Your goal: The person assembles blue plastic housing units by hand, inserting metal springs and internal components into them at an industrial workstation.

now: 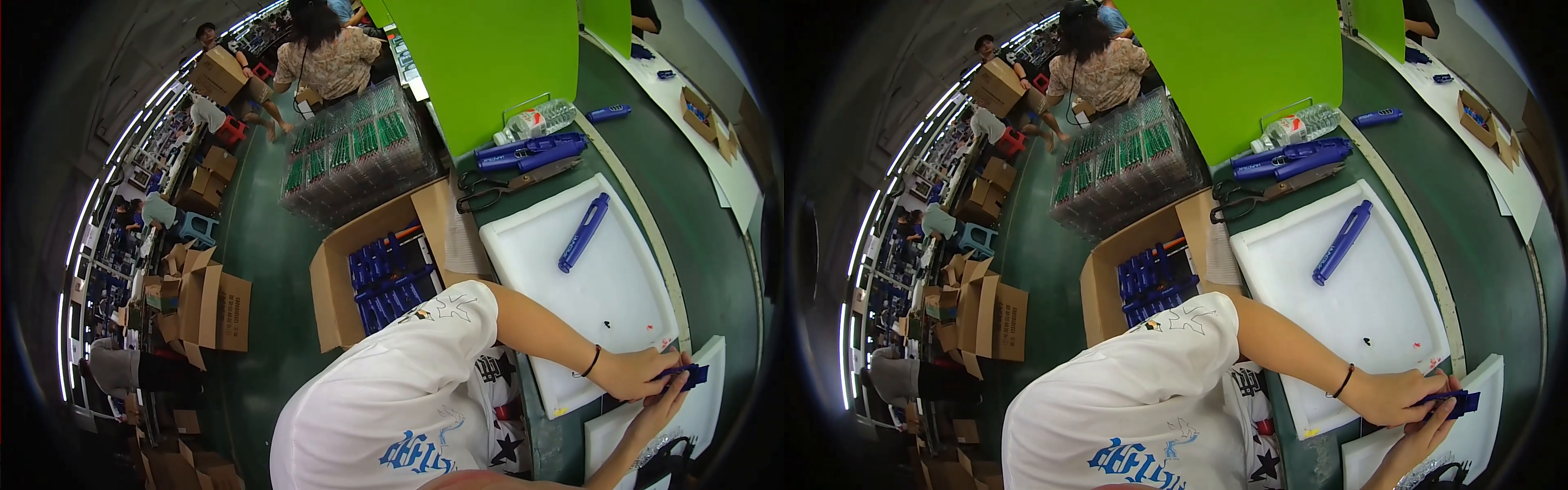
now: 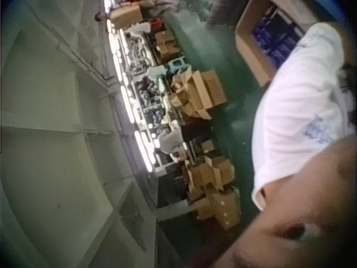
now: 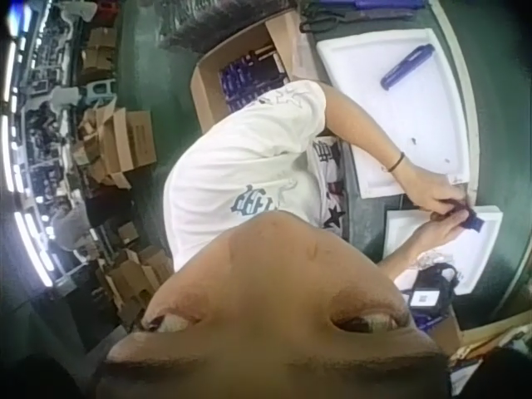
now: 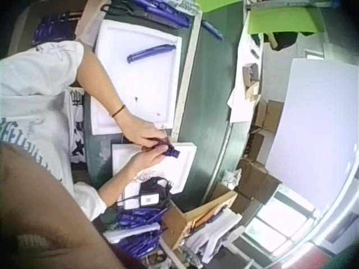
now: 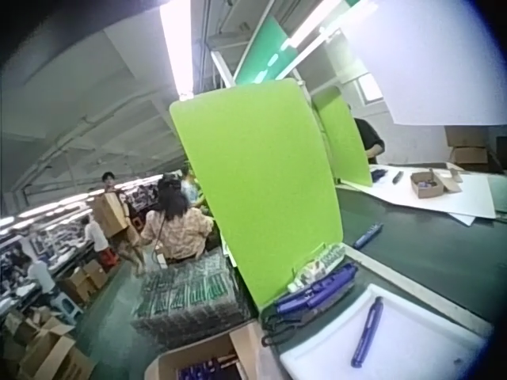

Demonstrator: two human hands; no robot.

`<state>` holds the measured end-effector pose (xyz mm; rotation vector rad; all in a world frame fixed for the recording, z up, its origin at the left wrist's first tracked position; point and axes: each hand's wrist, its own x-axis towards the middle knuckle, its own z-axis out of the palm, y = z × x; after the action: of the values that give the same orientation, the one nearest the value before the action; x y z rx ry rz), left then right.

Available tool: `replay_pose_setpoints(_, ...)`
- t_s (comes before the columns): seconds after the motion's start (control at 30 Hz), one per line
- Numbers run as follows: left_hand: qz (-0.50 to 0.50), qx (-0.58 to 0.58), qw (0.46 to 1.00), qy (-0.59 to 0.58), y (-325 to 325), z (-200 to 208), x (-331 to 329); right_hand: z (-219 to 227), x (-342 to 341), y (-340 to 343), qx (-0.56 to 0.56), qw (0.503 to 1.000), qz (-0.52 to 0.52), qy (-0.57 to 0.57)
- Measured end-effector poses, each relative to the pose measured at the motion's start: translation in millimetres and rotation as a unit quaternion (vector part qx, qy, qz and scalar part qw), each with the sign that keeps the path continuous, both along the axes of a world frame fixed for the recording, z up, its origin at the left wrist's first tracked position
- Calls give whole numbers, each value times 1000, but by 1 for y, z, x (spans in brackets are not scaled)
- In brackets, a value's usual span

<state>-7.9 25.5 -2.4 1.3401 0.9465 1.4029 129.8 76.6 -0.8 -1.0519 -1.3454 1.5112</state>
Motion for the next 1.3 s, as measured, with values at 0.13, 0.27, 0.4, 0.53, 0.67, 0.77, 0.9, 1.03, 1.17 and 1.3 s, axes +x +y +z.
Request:
replay_pose_setpoints(0.13,45,78,992,89,7,-14,10,-14,2,4,29,997,8,67)
replay_pose_setpoints(0.27,41,101,982,153,10,-22,15,-16,8,1,25,995,12,92)
replay_pose_setpoints(0.4,54,115,988,88,7,-16,28,-22,19,2,25,995,-18,93)
replay_pose_setpoints(0.53,99,131,984,67,11,-32,40,-26,20,0,54,994,24,92)
replay_pose_setpoints(0.67,57,-22,997,38,5,-11,13,-22,15,3,165,986,26,-20)
replay_pose_setpoints(0.77,20,-93,995,21,0,0,11,10,5,-3,111,992,54,24)
replay_pose_setpoints(0.9,-25,-61,998,21,4,-4,16,17,12,-3,113,990,77,-23)
replay_pose_setpoints(1.03,-16,-48,998,27,4,-7,21,13,17,-3,105,991,69,-37)
replay_pose_setpoints(1.17,-6,-39,999,36,4,-9,22,16,19,1,79,993,84,-28)
replay_pose_setpoints(1.3,-17,-86,996,-33,7,-8,20,10,-6,10,366,906,-211,31)
